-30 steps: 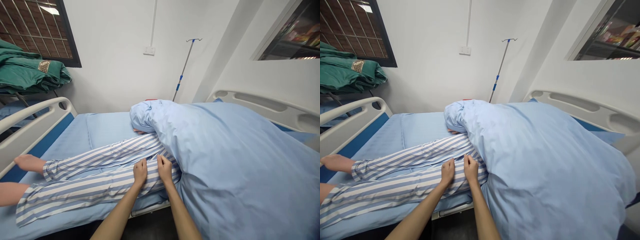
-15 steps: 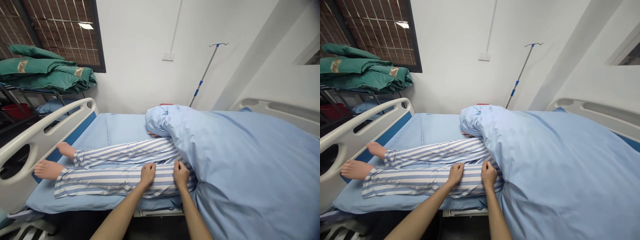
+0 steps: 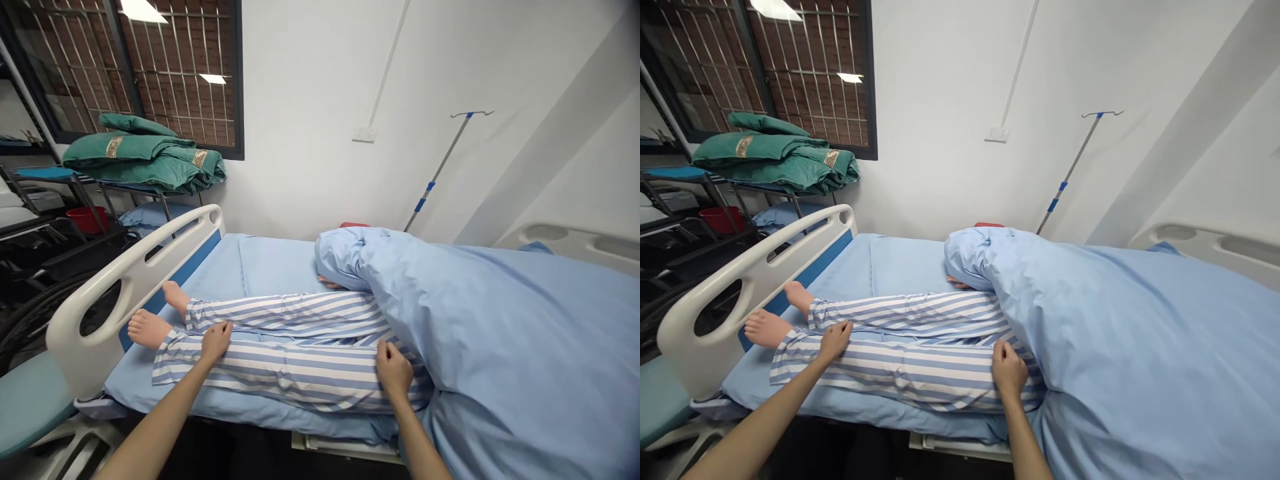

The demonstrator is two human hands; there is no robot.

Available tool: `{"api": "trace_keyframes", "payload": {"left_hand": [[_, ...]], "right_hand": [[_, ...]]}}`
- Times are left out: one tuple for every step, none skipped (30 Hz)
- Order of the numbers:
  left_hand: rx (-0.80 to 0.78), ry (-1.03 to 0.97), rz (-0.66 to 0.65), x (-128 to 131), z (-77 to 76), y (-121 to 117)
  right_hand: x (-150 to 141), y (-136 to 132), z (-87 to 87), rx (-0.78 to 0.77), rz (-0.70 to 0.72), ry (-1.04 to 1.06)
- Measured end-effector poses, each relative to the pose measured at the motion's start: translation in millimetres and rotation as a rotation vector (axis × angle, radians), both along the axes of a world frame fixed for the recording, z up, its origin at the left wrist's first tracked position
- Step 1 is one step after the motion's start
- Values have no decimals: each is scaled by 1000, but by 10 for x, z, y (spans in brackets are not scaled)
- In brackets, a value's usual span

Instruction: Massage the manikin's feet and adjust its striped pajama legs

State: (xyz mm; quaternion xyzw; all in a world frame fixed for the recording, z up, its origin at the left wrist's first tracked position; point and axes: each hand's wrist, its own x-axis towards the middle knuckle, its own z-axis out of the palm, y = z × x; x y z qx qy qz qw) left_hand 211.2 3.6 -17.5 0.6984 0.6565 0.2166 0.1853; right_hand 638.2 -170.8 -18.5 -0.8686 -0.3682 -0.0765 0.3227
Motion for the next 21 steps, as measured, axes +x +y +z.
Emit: {"api": "trace_keyframes", "payload": {"left_hand": [[-3, 18, 21, -128, -10, 41], [-4, 35, 35, -236, -24, 75], [-3, 50, 42, -321, -41, 100], [0, 65, 43, -381, -60, 119], [5, 82, 39, -419, -81, 131], [9, 100, 33, -438, -102, 140], [12, 115, 28, -441, -121, 145], [15, 130, 22, -434, -138, 147], [18, 147, 16, -422, -151, 149], [20, 165, 10, -410, -161, 149], [23, 180, 7, -399, -167, 149], [26, 195, 5, -392, -172, 148], [28, 208, 5, -388, -176, 148], [28, 216, 7, -387, -180, 148], [24, 216, 10, -387, -184, 149], [22, 212, 10, -388, -188, 151], [20, 208, 8, -390, -192, 152], [17, 202, 5, -391, -195, 155], [15, 197, 1, -391, -197, 157], [12, 195, -2, -391, -196, 158], [5, 196, -3, -391, -193, 159]], "right_hand": [[-3, 6, 1, -27, -4, 0], [-8, 13, 5, -54, -9, 1], [-15, 20, 12, -82, -15, 2], [-23, 26, 21, -109, -21, 1], [-30, 31, 32, -136, -29, 0], [-34, 35, 46, -163, -36, -1], [-34, 39, 60, -192, -43, 0], [-29, 45, 74, -224, -51, 2], [-22, 56, 87, -262, -62, 8], [-18, 76, 99, -302, -72, 14], [-23, 109, 109, -336, -74, 13], [-46, 161, 116, -358, -59, 6], [-98, 237, 121, -364, -27, -8], [-187, 338, 125, -352, 28, -24], [-322, 466, 130, -328, 107, -34], [-508, 621, 136, -297, 200, -34], [-744, 798, 146, -269, 301, -22], [-1027, 992, 162, -249, 424, 10], [-1351, 1198, 186, -231, 534, 34], [-1703, 1410, 218, -231, 644, 47], [-2072, 1621, 258, -240, 747, 53]]}}
